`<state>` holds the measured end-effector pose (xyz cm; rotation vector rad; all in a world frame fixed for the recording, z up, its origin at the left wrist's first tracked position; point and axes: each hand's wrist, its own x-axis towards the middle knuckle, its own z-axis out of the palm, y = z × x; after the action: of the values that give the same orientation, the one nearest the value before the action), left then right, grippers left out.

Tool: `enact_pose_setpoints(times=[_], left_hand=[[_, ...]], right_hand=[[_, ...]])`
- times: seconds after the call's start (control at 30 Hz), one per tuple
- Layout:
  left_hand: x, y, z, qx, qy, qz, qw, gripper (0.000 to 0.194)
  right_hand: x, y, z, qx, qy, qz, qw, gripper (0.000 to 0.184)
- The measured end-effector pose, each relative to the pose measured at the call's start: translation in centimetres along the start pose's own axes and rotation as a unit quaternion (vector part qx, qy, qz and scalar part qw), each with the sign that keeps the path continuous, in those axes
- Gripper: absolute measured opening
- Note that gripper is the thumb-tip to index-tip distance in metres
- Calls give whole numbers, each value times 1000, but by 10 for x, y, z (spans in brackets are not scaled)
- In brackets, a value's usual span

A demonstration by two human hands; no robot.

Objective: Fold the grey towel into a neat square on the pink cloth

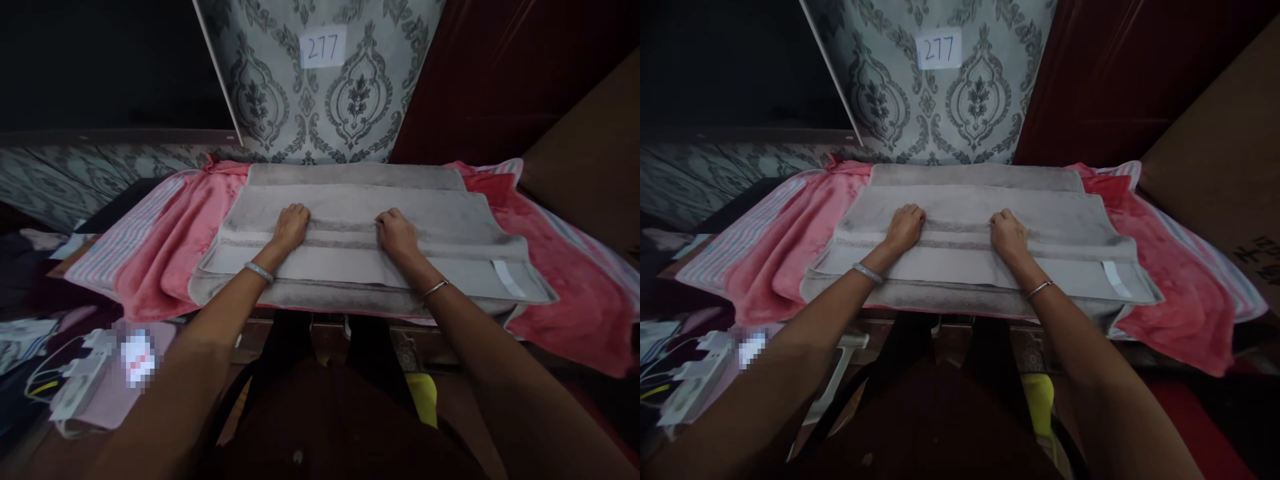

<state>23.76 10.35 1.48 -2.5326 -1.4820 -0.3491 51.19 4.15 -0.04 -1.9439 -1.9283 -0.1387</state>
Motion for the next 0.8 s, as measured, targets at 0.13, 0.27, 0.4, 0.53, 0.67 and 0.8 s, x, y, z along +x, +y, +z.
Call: enact_pose_setpoints(times=[0.13, 0.27, 0.4, 0.53, 0.67, 0.8], left_hand=[[3, -2, 7, 9, -8, 15, 1000, 33], [-2, -2, 24, -7, -19, 8, 1000, 30], [-7, -3, 31, -29, 11, -7, 999, 27], [-10, -4, 28, -48, 34, -12, 998, 22], [-14, -7, 27, -69, 74, 1, 995, 19], [-18, -10, 28, -70, 133, 49, 987, 20]], right_hand=[[0, 0, 7, -5, -11, 12, 1000, 27], [-6, 4, 21, 9, -10, 3, 1000, 27], [-10, 7, 31, 29, 31, -5, 999, 30], [-12, 7, 35, 42, 64, -12, 997, 29], [-10, 6, 39, 43, 78, -22, 996, 26], [-8, 8, 44, 63, 106, -36, 992, 24]])
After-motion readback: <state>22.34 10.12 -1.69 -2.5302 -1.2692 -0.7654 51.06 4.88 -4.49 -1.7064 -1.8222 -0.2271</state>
